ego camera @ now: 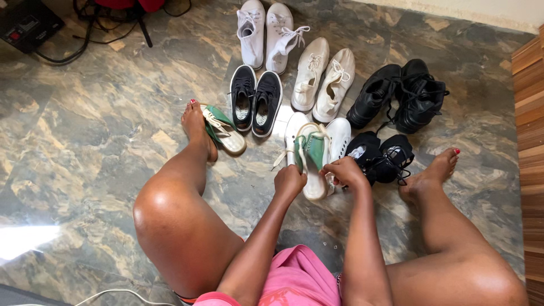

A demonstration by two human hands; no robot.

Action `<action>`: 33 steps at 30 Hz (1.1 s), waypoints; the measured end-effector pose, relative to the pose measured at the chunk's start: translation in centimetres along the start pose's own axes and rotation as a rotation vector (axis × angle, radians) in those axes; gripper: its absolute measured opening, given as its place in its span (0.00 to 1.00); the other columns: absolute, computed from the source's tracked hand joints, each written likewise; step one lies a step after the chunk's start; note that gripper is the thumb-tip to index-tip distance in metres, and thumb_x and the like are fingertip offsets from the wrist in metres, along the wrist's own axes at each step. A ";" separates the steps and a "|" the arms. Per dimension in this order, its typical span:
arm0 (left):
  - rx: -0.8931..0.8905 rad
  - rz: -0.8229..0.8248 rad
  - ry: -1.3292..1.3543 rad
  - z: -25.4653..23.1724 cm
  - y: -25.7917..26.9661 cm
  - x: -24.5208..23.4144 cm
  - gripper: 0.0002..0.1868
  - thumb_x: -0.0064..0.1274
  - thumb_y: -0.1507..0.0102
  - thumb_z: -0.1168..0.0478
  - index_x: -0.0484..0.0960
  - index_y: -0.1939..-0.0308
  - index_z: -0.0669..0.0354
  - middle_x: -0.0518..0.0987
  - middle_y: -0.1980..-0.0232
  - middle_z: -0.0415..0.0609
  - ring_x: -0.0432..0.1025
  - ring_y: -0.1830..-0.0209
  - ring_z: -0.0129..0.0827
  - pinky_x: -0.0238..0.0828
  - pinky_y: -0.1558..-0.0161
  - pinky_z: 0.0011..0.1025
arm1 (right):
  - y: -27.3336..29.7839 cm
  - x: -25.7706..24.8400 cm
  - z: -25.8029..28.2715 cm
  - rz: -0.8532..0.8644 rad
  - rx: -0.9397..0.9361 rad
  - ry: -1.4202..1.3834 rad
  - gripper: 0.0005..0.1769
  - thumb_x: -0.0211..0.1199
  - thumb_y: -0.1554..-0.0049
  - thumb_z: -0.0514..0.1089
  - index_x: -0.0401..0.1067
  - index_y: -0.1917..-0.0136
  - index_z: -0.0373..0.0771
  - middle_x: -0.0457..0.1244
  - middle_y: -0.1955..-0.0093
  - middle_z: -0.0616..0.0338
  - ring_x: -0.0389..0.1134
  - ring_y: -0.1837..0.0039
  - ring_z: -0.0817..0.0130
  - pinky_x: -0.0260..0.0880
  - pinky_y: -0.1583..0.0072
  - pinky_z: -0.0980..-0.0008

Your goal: The person sits on the floor and laces a pair of white sneakers with green accents. They thread the laces through the eyelets, pull them tight, and tie a knot. The person repeats the lacing process multiple times on the same shoe.

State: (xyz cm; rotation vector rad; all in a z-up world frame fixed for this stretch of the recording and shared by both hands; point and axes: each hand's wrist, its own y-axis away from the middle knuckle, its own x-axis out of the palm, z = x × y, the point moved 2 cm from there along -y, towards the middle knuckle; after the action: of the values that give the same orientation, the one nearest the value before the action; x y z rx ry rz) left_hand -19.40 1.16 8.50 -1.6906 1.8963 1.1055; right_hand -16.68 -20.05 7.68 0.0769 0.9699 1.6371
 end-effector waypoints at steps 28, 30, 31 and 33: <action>0.183 -0.277 0.214 -1.9 -8.9 1.9 0.25 0.47 0.45 0.72 0.80 0.43 0.55 0.78 0.45 0.54 0.74 0.50 0.54 0.70 0.49 0.45 | -6.2 -0.2 5.9 -0.369 -0.336 0.415 0.19 0.66 0.45 0.47 0.78 0.41 0.43 0.69 0.43 0.48 0.71 0.41 0.48 0.69 0.40 0.55; 0.240 -0.264 0.189 -1.8 -9.7 2.1 0.22 0.50 0.44 0.70 0.84 0.47 0.54 0.79 0.47 0.53 0.75 0.50 0.53 0.70 0.48 0.44 | -5.9 0.4 5.7 -0.420 -0.348 0.406 0.17 0.67 0.46 0.47 0.79 0.44 0.41 0.69 0.45 0.48 0.70 0.43 0.48 0.69 0.41 0.54; 0.220 -0.245 0.180 -1.7 -10.0 2.3 0.17 0.51 0.42 0.69 0.85 0.50 0.54 0.79 0.48 0.53 0.75 0.51 0.52 0.71 0.48 0.43 | -5.8 0.6 5.6 -0.437 -0.354 0.399 0.15 0.67 0.45 0.47 0.80 0.46 0.41 0.69 0.46 0.48 0.71 0.44 0.48 0.69 0.42 0.54; 0.180 -0.204 0.160 -1.4 -10.3 2.6 0.11 0.51 0.39 0.66 0.88 0.58 0.55 0.80 0.51 0.53 0.76 0.51 0.50 0.71 0.47 0.42 | -6.0 1.1 5.4 -0.473 -0.363 0.381 0.13 0.66 0.45 0.48 0.81 0.51 0.39 0.70 0.48 0.48 0.71 0.45 0.49 0.70 0.42 0.54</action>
State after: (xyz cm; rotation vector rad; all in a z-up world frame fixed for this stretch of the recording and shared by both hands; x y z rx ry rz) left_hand -9.84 -1.33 4.28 -1.8659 1.8050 0.7191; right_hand -9.53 -16.32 7.02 -0.6829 0.8700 1.3772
